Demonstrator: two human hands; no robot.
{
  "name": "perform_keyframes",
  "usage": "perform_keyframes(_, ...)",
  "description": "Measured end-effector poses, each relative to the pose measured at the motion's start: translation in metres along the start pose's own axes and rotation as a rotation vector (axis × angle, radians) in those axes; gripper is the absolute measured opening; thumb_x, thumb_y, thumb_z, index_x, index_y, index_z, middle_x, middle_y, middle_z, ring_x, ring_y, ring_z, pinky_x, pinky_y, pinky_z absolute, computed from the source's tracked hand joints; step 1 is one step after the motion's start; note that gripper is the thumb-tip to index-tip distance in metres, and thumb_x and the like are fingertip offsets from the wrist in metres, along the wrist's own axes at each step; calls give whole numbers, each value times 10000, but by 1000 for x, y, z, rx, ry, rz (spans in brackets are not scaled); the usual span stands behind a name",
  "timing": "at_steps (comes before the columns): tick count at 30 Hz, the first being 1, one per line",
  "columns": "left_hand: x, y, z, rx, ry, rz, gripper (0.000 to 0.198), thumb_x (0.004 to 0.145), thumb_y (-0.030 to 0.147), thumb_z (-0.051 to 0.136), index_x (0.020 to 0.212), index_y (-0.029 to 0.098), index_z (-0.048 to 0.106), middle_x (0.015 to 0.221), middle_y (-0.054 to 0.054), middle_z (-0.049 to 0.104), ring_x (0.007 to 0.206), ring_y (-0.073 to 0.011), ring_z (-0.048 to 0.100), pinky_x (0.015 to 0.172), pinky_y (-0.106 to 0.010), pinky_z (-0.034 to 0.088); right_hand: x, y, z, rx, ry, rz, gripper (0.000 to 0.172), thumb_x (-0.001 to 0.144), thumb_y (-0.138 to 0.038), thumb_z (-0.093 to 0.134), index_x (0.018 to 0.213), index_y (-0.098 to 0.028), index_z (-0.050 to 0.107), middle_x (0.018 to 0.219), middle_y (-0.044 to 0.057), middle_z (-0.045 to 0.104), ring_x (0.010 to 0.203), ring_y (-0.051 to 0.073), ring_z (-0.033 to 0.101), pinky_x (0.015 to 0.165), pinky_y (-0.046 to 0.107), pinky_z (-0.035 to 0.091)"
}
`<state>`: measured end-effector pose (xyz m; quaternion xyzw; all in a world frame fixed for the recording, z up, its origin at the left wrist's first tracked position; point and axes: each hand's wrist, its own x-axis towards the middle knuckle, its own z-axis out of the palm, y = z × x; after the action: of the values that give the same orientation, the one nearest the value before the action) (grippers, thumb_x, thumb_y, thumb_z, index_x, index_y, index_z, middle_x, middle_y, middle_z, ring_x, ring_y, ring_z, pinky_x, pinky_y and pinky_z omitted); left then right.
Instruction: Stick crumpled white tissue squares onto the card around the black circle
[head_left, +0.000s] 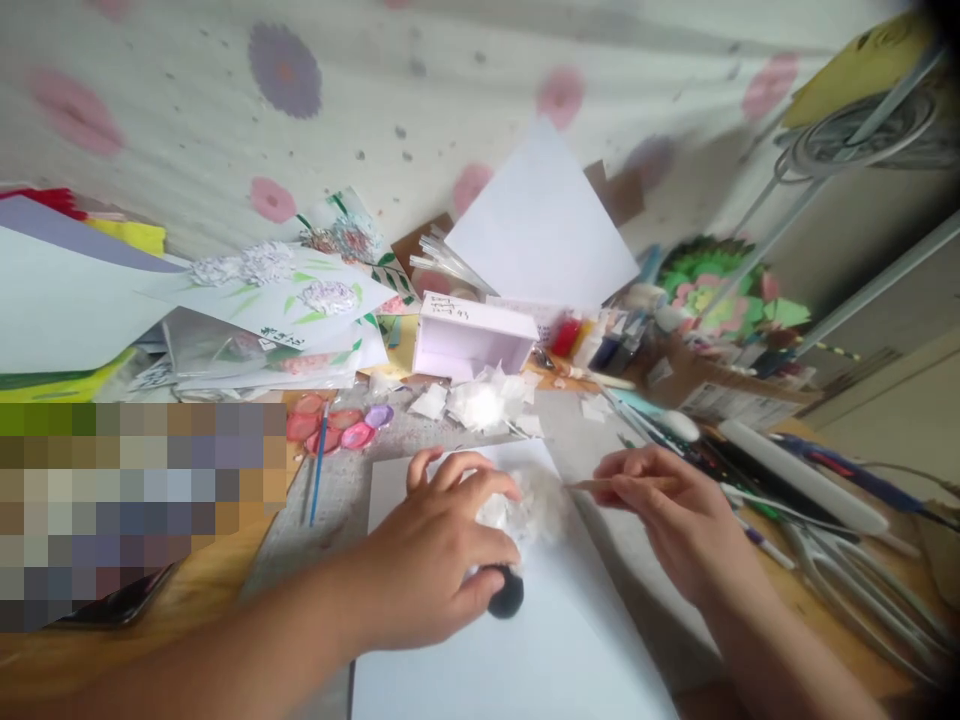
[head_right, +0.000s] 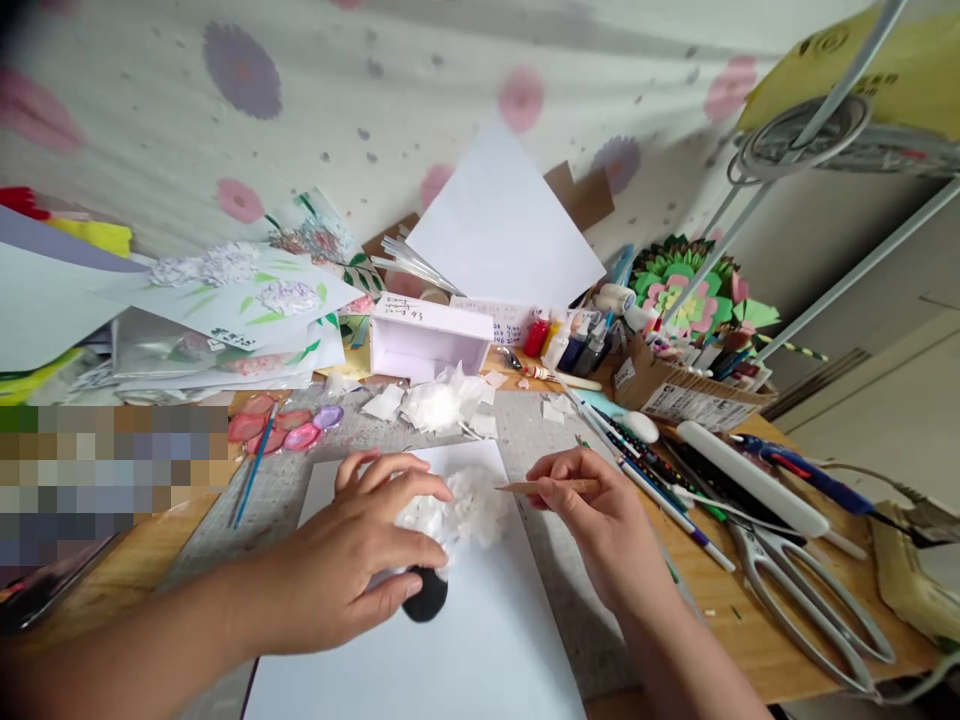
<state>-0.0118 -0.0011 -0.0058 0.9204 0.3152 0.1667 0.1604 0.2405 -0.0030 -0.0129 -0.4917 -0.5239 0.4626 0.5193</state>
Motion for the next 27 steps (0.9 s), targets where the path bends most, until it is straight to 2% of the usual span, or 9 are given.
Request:
perform_keyframes(5, -2, -2, 0, 9, 20, -5, 146, 794, 228, 542, 822, 308, 660, 1246, 28, 482, 1196, -260, 312, 923, -486, 130, 62, -10, 2, -283, -29, -117, 167, 713, -275, 677, 696, -175, 545, 865, 54, 667, 794, 201, 631, 733, 321, 472)
perform_keyframes(9, -3, -4, 1, 29, 29, -2, 123, 800, 240, 548, 799, 302, 655, 1235, 34, 489, 1197, -254, 311, 934, -495, 105, 89, 3, 17, -250, -101, -139, 168, 682, -268, 668, 678, -177, 527, 785, 43, 677, 717, 200, 652, 673, 312, 489)
perform_keyframes(15, -1, -4, 3, 47, 38, -7, 126, 800, 234, 548, 765, 286, 657, 1247, 24, 488, 1198, -249, 309, 924, -491, 120, 86, 24, 24, -252, -147, -197, 137, 729, -253, 631, 711, -194, 508, 798, 33, 690, 750, 200, 660, 699, 316, 495)
perform_keyframes(27, -2, -4, 5, 32, 58, -24, 136, 791, 231, 550, 793, 303, 665, 1228, 24, 502, 1179, -232, 336, 914, -469, 153, 87, 31, 33, -303, -149, -282, 158, 761, -260, 585, 754, -221, 431, 807, 45, 686, 777, 214, 662, 703, 341, 505)
